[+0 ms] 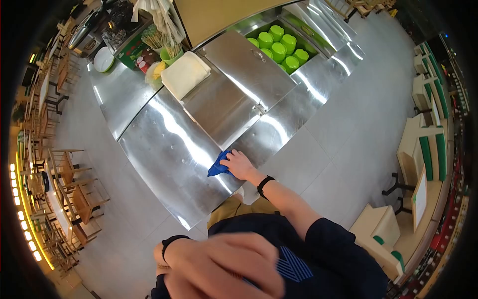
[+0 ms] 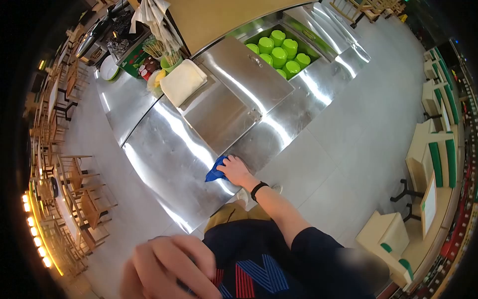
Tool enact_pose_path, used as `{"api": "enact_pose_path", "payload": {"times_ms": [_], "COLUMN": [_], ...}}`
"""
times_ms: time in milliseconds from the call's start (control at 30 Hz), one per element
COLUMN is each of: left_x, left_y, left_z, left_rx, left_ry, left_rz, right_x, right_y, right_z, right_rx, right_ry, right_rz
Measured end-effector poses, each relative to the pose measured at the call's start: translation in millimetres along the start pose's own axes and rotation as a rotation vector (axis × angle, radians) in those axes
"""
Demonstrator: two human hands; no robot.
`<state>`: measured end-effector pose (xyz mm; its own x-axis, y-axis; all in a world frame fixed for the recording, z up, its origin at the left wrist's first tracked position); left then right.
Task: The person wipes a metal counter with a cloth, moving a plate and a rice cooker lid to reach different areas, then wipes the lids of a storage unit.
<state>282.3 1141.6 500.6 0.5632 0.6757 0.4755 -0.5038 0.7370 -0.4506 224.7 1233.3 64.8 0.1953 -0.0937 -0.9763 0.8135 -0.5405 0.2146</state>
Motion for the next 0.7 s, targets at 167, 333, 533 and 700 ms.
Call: {"api": "enact_pose_path", "payload": {"times_ms": [167,333,533,700], "left_x": [-123,-252,-276,-293], "left_y": [53,147,225,244], "left_z": [-52,-171,-229,-251], "left_rx": [-0.308,-0.536,-0.677,-0.811], "left_ry": [-0.722,-1.329,-1.493,-1.713], "left_rz": [0.677,1.149,1.642,1.879], "right_x": [-20,-43,-86,-100], "right_y": [-87,-210,-364,-443], "right_z": [6,1,-14,-20], "right_rx": [-0.099,-0.197,-0.063,0.205], "right_ry": [0.050,-0.013,-0.054,-0.143], "right_rz": [0.002,0.001,0.035,0.067]}}
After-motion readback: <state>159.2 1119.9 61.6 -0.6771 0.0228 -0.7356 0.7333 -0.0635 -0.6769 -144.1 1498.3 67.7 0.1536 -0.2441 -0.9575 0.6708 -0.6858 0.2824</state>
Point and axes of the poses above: each hand's wrist, its own z-axis towards the middle knuckle, its own x-axis out of the palm, y = z × x, the point moved 1 cm from there along z, towards the middle knuckle, and after that the axes turned 14 degrees about -z, right-handed, at the moved point
